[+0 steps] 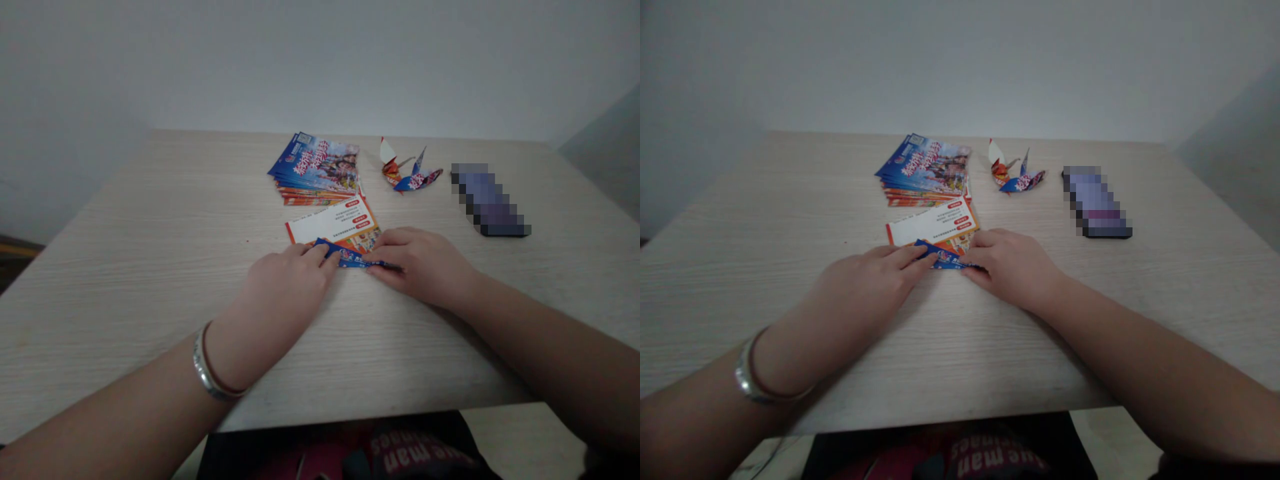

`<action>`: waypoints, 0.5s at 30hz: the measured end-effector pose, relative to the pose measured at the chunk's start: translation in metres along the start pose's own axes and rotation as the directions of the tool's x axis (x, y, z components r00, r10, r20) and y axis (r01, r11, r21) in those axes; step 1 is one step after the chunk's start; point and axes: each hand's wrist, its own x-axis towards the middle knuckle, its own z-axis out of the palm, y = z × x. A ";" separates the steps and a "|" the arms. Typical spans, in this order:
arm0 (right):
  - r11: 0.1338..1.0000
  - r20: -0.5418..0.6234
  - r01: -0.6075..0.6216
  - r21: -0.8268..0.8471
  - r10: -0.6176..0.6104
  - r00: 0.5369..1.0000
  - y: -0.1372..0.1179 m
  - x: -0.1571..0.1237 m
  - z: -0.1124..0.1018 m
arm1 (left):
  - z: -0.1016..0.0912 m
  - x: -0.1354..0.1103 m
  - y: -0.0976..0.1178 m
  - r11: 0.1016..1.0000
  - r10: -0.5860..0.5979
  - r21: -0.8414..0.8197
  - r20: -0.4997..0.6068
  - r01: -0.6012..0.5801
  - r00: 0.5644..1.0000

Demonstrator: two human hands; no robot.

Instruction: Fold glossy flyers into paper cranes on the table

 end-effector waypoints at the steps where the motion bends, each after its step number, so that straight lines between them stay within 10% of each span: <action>1: 1.000 0.004 -0.002 -0.010 0.002 1.000 -0.001 0.000 -0.001 | 0.000 0.000 0.000 1.000 0.002 -0.006 -0.002 -0.002 1.000; 15: 0.997 -0.041 -0.062 -0.047 0.061 0.997 0.005 0.009 0.004 | 0.003 0.005 -0.005 0.997 -0.064 0.050 -0.019 0.065 0.998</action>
